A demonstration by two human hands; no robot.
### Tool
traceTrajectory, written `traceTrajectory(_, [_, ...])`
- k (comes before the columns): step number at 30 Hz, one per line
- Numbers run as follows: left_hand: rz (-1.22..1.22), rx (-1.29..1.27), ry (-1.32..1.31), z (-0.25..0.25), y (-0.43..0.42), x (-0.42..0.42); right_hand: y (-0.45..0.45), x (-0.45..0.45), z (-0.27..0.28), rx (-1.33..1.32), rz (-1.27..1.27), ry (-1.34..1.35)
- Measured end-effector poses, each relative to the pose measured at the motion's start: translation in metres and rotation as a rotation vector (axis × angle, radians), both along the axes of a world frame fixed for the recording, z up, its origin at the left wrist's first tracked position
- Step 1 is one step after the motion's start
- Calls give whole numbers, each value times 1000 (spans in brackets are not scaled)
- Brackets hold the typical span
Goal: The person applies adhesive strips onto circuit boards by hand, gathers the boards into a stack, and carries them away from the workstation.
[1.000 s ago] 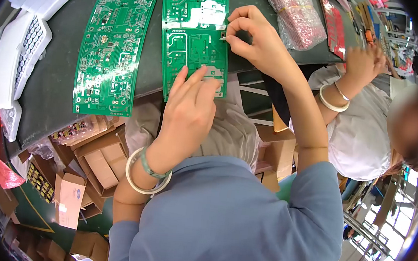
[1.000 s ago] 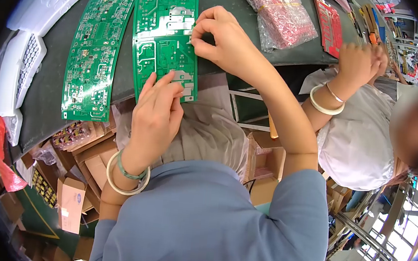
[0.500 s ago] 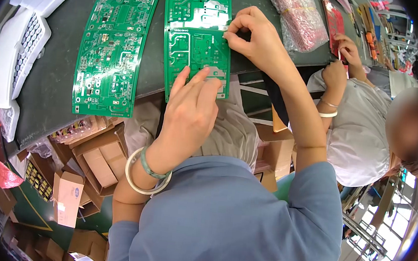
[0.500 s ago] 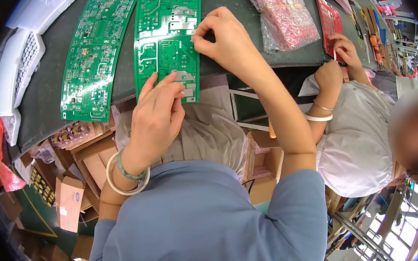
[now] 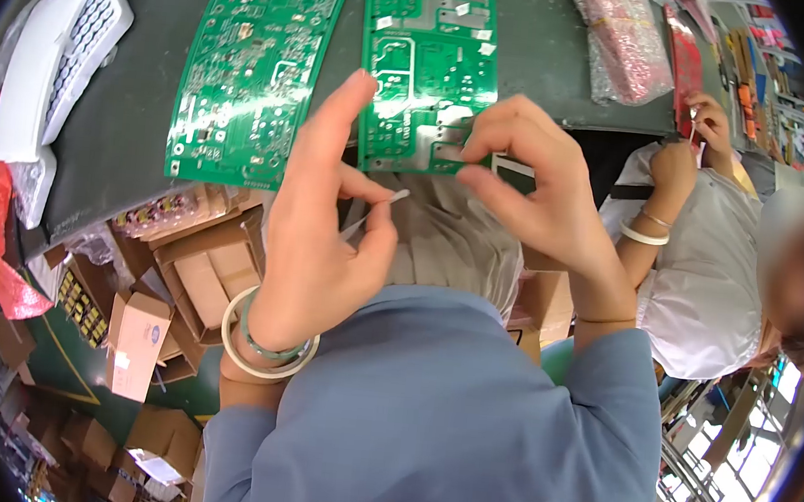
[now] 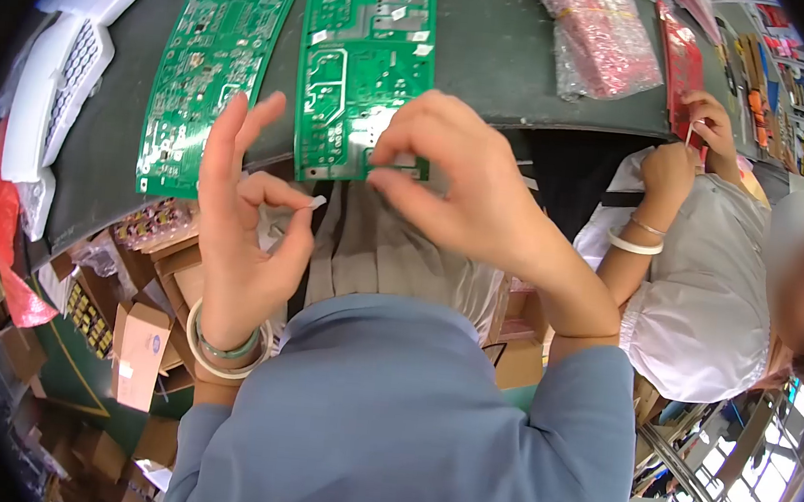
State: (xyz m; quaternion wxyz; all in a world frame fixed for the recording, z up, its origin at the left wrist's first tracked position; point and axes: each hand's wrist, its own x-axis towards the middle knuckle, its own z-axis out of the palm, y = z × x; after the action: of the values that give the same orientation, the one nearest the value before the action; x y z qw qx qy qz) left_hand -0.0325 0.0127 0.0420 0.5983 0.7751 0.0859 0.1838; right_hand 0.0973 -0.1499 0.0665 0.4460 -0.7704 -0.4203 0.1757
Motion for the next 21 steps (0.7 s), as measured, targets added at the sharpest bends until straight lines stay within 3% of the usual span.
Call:
traceTrajectory(1, [29,22,-35,1,-1,0,2,-3,0,4,121,-127])
traceTrajectory(6, [2,67,-85,-4,-6,-7,17,-12,-1,23,252,-269])
traceTrajectory(11, [-41,391,-43,-6,1,-13,20,-16,-6,47,317,-363])
traceTrajectory(12, [14,227,29,1,-5,-13,20,-17,-7,73,283,-392])
traceTrajectory(21, [8,233,-82,-2,-7,-10,17,-19,-13,144,218,-373])
